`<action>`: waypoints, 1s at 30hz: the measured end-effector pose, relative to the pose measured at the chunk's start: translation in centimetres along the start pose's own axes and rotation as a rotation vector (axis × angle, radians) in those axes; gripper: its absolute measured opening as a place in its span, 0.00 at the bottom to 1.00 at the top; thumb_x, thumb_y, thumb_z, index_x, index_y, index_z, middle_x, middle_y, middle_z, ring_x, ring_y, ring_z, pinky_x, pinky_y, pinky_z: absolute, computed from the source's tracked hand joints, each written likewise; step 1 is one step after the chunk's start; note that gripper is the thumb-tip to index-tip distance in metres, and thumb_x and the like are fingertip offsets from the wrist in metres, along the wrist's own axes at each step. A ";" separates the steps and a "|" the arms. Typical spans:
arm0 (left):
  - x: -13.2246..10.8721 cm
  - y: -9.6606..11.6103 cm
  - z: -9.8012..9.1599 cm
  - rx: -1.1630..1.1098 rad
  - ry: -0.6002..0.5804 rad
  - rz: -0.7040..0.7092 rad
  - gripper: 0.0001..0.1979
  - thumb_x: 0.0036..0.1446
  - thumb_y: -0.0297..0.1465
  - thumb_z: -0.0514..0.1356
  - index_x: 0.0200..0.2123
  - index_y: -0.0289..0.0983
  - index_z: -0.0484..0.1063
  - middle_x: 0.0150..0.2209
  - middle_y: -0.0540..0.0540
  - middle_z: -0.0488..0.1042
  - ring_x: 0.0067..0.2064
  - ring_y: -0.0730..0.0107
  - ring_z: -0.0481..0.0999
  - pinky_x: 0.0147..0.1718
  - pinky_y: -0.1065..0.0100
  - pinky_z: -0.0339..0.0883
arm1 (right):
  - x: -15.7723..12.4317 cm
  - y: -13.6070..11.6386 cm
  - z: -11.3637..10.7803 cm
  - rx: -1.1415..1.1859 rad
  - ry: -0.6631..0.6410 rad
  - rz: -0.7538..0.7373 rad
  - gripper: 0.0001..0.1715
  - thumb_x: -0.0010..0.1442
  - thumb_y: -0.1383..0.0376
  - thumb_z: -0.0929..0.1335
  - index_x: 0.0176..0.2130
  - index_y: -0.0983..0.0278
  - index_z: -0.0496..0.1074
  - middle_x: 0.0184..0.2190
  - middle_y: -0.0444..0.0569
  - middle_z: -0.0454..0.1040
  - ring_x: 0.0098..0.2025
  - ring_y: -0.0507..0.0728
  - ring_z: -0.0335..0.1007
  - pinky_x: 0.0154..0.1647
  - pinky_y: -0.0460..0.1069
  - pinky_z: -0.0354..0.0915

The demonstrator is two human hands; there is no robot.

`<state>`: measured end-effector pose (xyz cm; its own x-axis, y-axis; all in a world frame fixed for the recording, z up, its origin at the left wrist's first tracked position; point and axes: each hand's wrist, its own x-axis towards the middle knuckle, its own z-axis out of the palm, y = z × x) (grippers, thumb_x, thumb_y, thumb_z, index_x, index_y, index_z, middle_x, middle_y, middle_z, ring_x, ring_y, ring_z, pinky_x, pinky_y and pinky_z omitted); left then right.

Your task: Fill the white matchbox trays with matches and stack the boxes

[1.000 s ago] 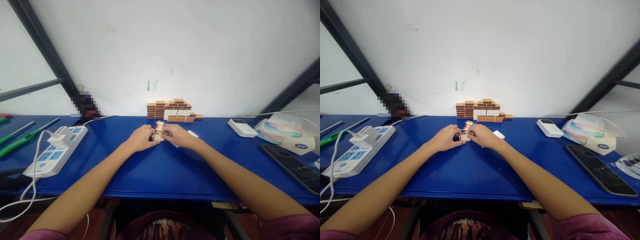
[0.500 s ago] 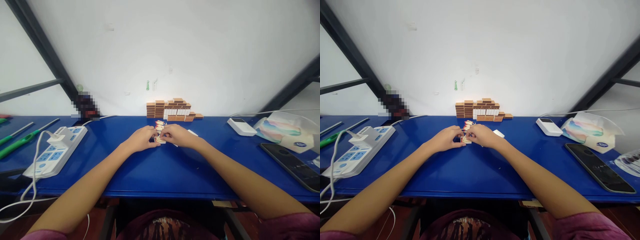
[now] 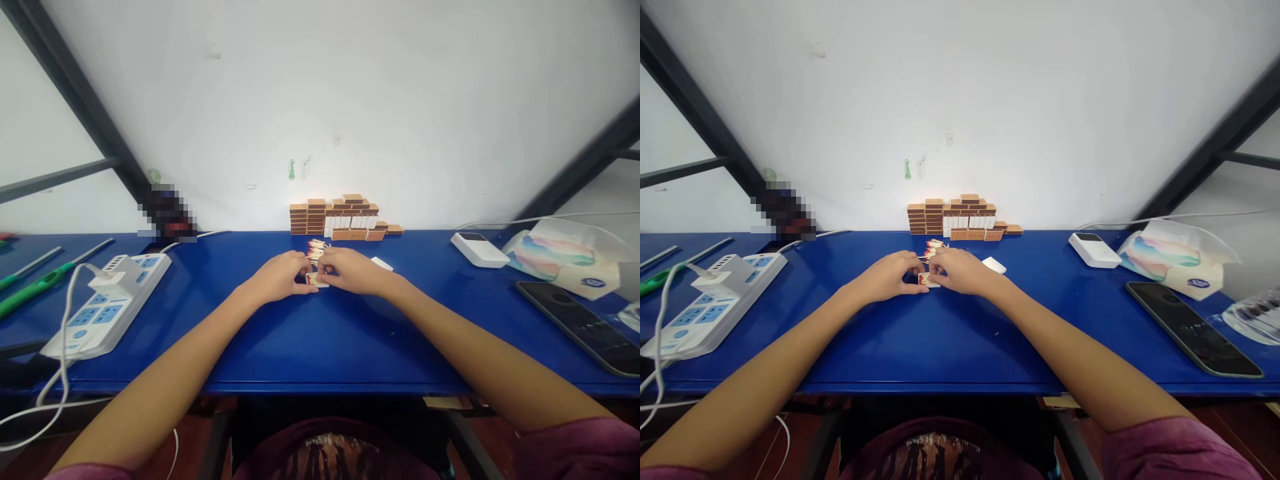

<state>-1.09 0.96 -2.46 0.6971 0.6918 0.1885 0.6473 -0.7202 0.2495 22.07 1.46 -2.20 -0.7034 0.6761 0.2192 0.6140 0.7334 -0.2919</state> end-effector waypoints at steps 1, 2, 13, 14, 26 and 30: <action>0.0 -0.1 0.0 0.002 -0.002 -0.003 0.16 0.61 0.43 0.69 0.40 0.37 0.76 0.38 0.45 0.75 0.42 0.60 0.73 0.40 0.63 0.63 | 0.0 0.1 0.0 -0.006 -0.002 0.009 0.08 0.67 0.65 0.70 0.34 0.63 0.73 0.37 0.50 0.75 0.39 0.56 0.67 0.37 0.49 0.56; 0.0 -0.1 0.0 0.004 -0.004 -0.006 0.16 0.61 0.44 0.69 0.40 0.37 0.76 0.38 0.45 0.75 0.42 0.60 0.73 0.40 0.63 0.63 | 0.0 0.1 0.0 -0.011 -0.007 0.017 0.08 0.67 0.65 0.70 0.34 0.63 0.72 0.36 0.49 0.75 0.38 0.56 0.67 0.37 0.49 0.56; 0.1 0.0 0.2 0.016 -0.005 -0.003 0.15 0.60 0.43 0.70 0.38 0.38 0.74 0.38 0.46 0.76 0.42 0.60 0.73 0.39 0.64 0.61 | -0.1 -0.3 0.1 0.024 -0.023 0.026 0.08 0.68 0.62 0.70 0.36 0.63 0.72 0.36 0.48 0.76 0.37 0.55 0.68 0.36 0.49 0.56; 0.1 0.0 0.2 0.018 -0.003 -0.004 0.15 0.60 0.43 0.70 0.38 0.38 0.75 0.38 0.46 0.76 0.42 0.60 0.73 0.39 0.64 0.61 | -0.1 -0.4 0.2 0.017 -0.016 0.030 0.08 0.68 0.62 0.70 0.36 0.63 0.72 0.37 0.49 0.76 0.37 0.55 0.68 0.35 0.49 0.56; 0.2 -0.4 0.1 0.025 -0.029 0.035 0.22 0.55 0.49 0.72 0.38 0.37 0.74 0.38 0.46 0.77 0.43 0.59 0.73 0.40 0.65 0.61 | -0.1 -0.7 -0.4 0.193 -0.090 -0.040 0.07 0.67 0.63 0.72 0.36 0.63 0.78 0.36 0.48 0.76 0.34 0.53 0.67 0.36 0.48 0.59; 0.3 -0.6 0.2 0.023 -0.017 0.047 0.22 0.55 0.49 0.72 0.37 0.37 0.74 0.38 0.46 0.77 0.43 0.59 0.74 0.39 0.64 0.61 | -0.1 -0.7 -0.2 0.173 -0.087 -0.031 0.06 0.68 0.67 0.70 0.36 0.64 0.77 0.38 0.49 0.77 0.35 0.54 0.68 0.37 0.48 0.58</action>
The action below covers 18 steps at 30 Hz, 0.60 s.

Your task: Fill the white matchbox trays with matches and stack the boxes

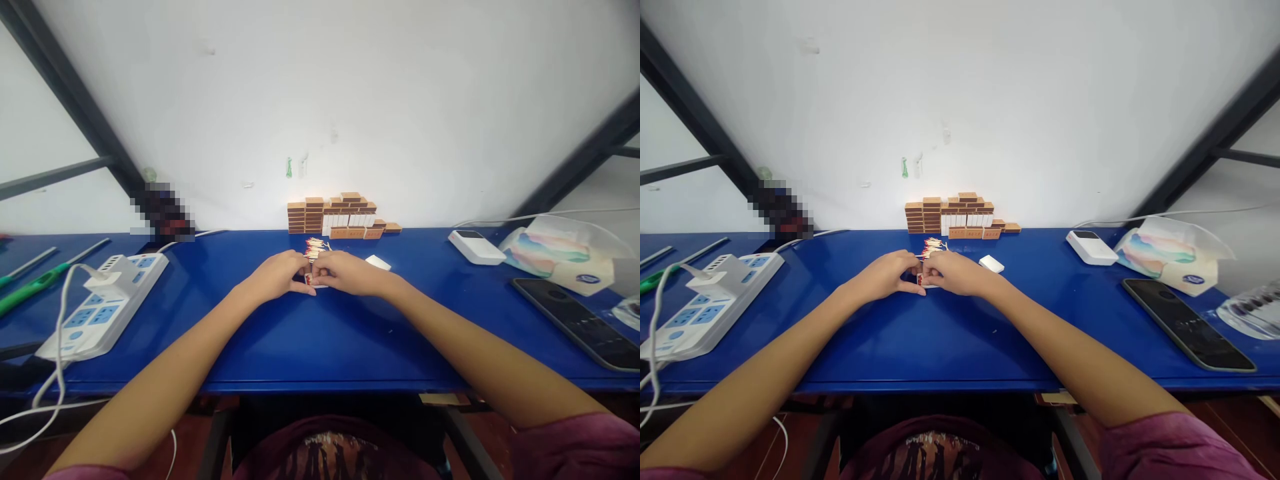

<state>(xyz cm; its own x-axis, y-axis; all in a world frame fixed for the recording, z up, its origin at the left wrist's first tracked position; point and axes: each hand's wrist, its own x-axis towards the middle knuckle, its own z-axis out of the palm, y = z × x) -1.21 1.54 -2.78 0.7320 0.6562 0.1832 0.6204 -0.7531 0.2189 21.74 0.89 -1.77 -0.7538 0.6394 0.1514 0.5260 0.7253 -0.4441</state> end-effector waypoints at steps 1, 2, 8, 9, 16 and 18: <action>0.0 0.0 0.1 -0.002 0.002 0.000 0.22 0.55 0.49 0.72 0.37 0.37 0.74 0.38 0.46 0.77 0.43 0.59 0.74 0.39 0.64 0.62 | 0.0 0.1 0.0 -0.005 0.003 0.002 0.05 0.67 0.68 0.70 0.36 0.64 0.77 0.38 0.49 0.77 0.36 0.54 0.68 0.37 0.48 0.58; 0.0 0.0 0.1 -0.004 0.003 -0.001 0.22 0.55 0.49 0.72 0.37 0.37 0.74 0.38 0.46 0.77 0.43 0.59 0.74 0.39 0.64 0.62 | 0.0 0.2 0.0 -0.008 0.002 0.002 0.05 0.67 0.68 0.71 0.37 0.64 0.77 0.38 0.49 0.77 0.36 0.54 0.68 0.37 0.48 0.59; -0.1 0.4 -0.4 -0.032 -0.007 -0.042 0.18 0.56 0.45 0.73 0.38 0.38 0.75 0.39 0.45 0.77 0.43 0.59 0.75 0.40 0.64 0.63 | 0.0 0.8 -0.3 -0.014 0.034 -0.050 0.07 0.68 0.66 0.69 0.38 0.63 0.78 0.35 0.48 0.76 0.35 0.54 0.67 0.38 0.48 0.58; -0.1 0.4 -0.7 -0.026 0.007 -0.049 0.17 0.57 0.44 0.73 0.38 0.38 0.76 0.39 0.45 0.77 0.43 0.59 0.75 0.40 0.64 0.63 | 0.0 0.9 -0.4 -0.042 0.089 -0.039 0.08 0.69 0.66 0.68 0.37 0.63 0.78 0.34 0.48 0.75 0.35 0.55 0.67 0.38 0.48 0.57; -0.3 0.1 -1.4 -0.079 0.067 -0.125 0.18 0.56 0.46 0.71 0.38 0.37 0.78 0.37 0.46 0.79 0.38 0.64 0.75 0.37 0.65 0.63 | 0.0 2.8 -1.9 -0.207 0.396 0.159 0.10 0.68 0.65 0.67 0.33 0.63 0.73 0.32 0.48 0.73 0.35 0.56 0.66 0.38 0.50 0.56; -0.3 0.2 -1.3 -0.080 0.022 -0.130 0.20 0.56 0.50 0.70 0.36 0.38 0.79 0.34 0.47 0.78 0.34 0.66 0.73 0.34 0.66 0.61 | -0.1 3.4 -2.1 -0.213 0.393 0.196 0.11 0.68 0.65 0.67 0.32 0.63 0.73 0.31 0.48 0.73 0.35 0.56 0.66 0.37 0.50 0.56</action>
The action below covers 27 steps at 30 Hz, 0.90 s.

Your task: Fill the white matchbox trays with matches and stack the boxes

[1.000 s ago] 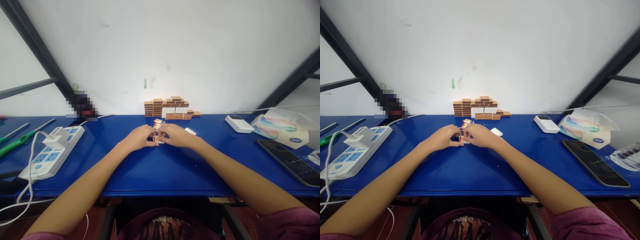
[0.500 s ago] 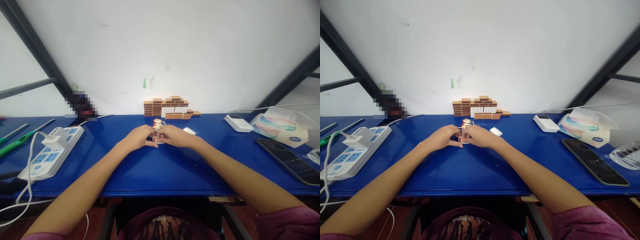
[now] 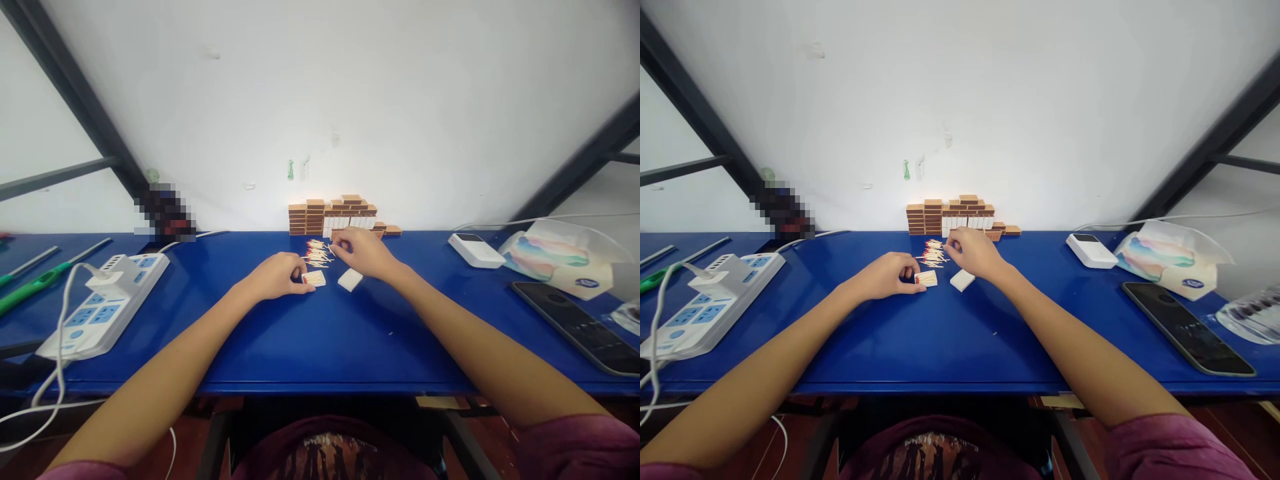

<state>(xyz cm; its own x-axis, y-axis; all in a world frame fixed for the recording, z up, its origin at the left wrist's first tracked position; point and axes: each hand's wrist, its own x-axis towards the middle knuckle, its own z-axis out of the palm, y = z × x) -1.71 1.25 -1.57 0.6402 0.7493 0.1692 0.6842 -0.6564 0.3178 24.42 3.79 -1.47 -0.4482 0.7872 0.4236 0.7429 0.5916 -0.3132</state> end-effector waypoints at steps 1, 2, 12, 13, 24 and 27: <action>0.0 0.1 0.0 0.000 0.003 -0.007 0.21 0.56 0.51 0.69 0.36 0.38 0.79 0.33 0.47 0.77 0.33 0.66 0.72 0.33 0.66 0.60 | 0.0 0.2 0.1 -0.003 -0.007 0.008 0.11 0.67 0.65 0.68 0.32 0.63 0.72 0.31 0.48 0.73 0.35 0.56 0.66 0.37 0.50 0.56; 0.0 0.1 -0.1 0.000 0.014 -0.017 0.22 0.56 0.53 0.68 0.36 0.38 0.79 0.31 0.48 0.76 0.32 0.67 0.72 0.32 0.66 0.60 | 0.0 0.4 0.2 -0.002 -0.016 0.008 0.11 0.67 0.65 0.68 0.31 0.63 0.73 0.30 0.48 0.73 0.35 0.56 0.66 0.37 0.50 0.55; -0.5 -0.1 -1.5 -0.021 -0.105 -0.128 0.20 0.54 0.50 0.69 0.37 0.39 0.80 0.26 0.51 0.74 0.26 0.71 0.69 0.27 0.67 0.54 | 0.2 -0.3 2.4 0.067 -0.225 -0.056 0.06 0.64 0.63 0.75 0.41 0.63 0.79 0.35 0.47 0.73 0.36 0.54 0.67 0.36 0.47 0.55; -0.5 -0.2 -1.6 -0.006 -0.109 -0.142 0.20 0.54 0.50 0.69 0.37 0.39 0.80 0.26 0.51 0.75 0.26 0.70 0.70 0.27 0.67 0.54 | 0.3 -0.4 2.4 0.055 -0.229 -0.046 0.06 0.65 0.64 0.75 0.40 0.63 0.79 0.35 0.47 0.73 0.36 0.54 0.66 0.36 0.47 0.55; -0.7 -0.2 -1.7 0.095 -0.128 -0.184 0.20 0.55 0.51 0.69 0.37 0.40 0.80 0.28 0.48 0.77 0.28 0.66 0.71 0.28 0.66 0.53 | 0.3 -0.6 2.7 -0.063 -0.270 0.000 0.07 0.66 0.62 0.74 0.38 0.64 0.77 0.38 0.50 0.75 0.38 0.56 0.69 0.38 0.48 0.57; -0.7 -0.2 -1.6 0.106 -0.117 -0.188 0.19 0.55 0.50 0.69 0.37 0.40 0.80 0.28 0.48 0.77 0.28 0.65 0.72 0.28 0.65 0.53 | 0.4 -0.5 2.7 -0.079 -0.274 0.012 0.08 0.67 0.62 0.73 0.38 0.64 0.77 0.38 0.51 0.77 0.38 0.56 0.70 0.38 0.48 0.57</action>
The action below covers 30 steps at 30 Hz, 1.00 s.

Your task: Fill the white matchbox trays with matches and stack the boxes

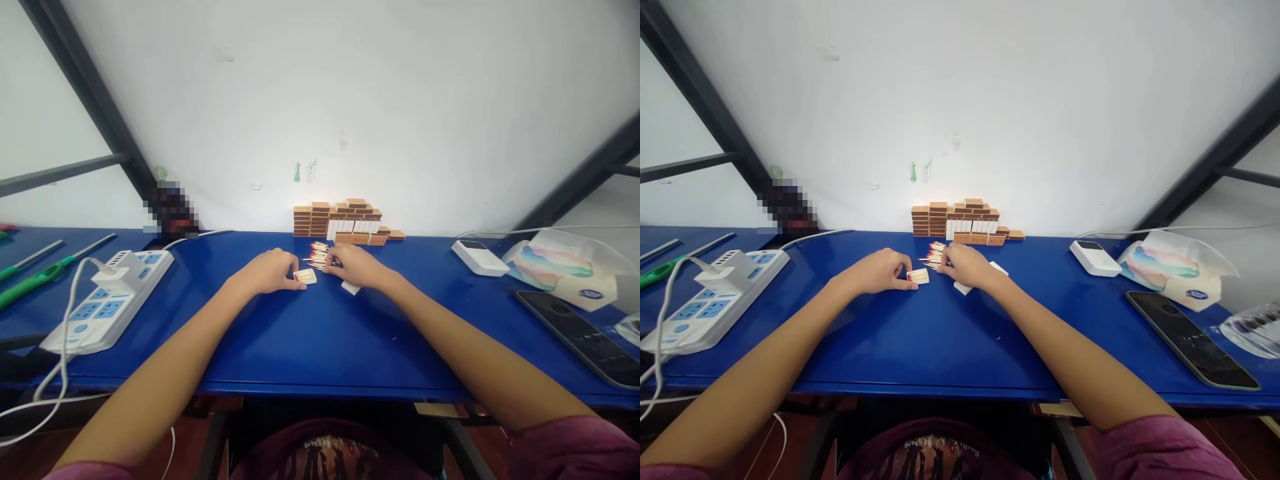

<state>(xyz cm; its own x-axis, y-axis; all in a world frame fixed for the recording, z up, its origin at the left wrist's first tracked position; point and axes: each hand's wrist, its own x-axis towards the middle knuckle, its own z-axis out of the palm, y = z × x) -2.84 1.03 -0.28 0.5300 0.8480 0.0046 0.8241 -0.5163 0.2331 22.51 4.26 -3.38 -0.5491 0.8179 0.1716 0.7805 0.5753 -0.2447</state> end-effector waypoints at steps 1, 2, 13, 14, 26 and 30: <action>0.0 0.0 0.0 0.003 0.004 0.000 0.19 0.55 0.50 0.69 0.37 0.40 0.80 0.28 0.48 0.77 0.28 0.65 0.72 0.28 0.65 0.53 | 0.0 0.0 0.0 -0.001 -0.011 0.007 0.08 0.68 0.62 0.73 0.37 0.64 0.76 0.38 0.51 0.77 0.38 0.57 0.70 0.37 0.48 0.57; 0.0 0.0 0.1 0.005 0.006 0.001 0.19 0.55 0.50 0.69 0.37 0.40 0.80 0.28 0.48 0.77 0.28 0.65 0.72 0.28 0.65 0.53 | 0.1 0.0 0.0 -0.002 -0.026 0.012 0.08 0.68 0.63 0.72 0.36 0.64 0.76 0.38 0.51 0.78 0.38 0.57 0.71 0.37 0.49 0.57; -0.1 -0.2 0.2 0.029 0.017 0.027 0.19 0.55 0.50 0.70 0.37 0.40 0.80 0.30 0.46 0.77 0.30 0.64 0.73 0.30 0.65 0.55 | 0.9 -1.3 1.1 -0.047 0.032 0.015 0.09 0.69 0.59 0.72 0.40 0.63 0.74 0.42 0.52 0.76 0.40 0.57 0.71 0.37 0.49 0.56; -0.1 -0.2 0.2 0.032 0.019 0.029 0.19 0.55 0.50 0.70 0.37 0.40 0.80 0.30 0.46 0.77 0.30 0.63 0.73 0.30 0.65 0.55 | 1.0 -1.2 1.1 -0.041 0.040 0.011 0.09 0.69 0.59 0.72 0.41 0.63 0.74 0.42 0.52 0.76 0.40 0.57 0.71 0.37 0.49 0.57; 0.0 -0.2 0.3 0.074 0.012 0.028 0.19 0.57 0.51 0.69 0.38 0.40 0.80 0.31 0.45 0.78 0.33 0.61 0.74 0.31 0.64 0.55 | 1.0 -1.3 0.6 -0.002 0.015 0.006 0.08 0.69 0.62 0.73 0.43 0.64 0.75 0.42 0.52 0.76 0.41 0.57 0.71 0.39 0.48 0.58; -0.1 0.0 0.2 0.070 -0.003 0.013 0.19 0.58 0.50 0.68 0.38 0.40 0.80 0.32 0.45 0.78 0.32 0.61 0.73 0.31 0.64 0.54 | 0.9 -1.6 0.2 -0.013 -0.021 0.016 0.07 0.70 0.62 0.72 0.40 0.64 0.76 0.44 0.53 0.76 0.42 0.57 0.72 0.40 0.48 0.59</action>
<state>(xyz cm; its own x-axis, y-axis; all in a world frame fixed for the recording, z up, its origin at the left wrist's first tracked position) -2.85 0.95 -0.46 0.5412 0.8409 0.0045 0.8291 -0.5344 0.1644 20.69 4.12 -3.03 -0.5426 0.8269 0.1475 0.7930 0.5622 -0.2348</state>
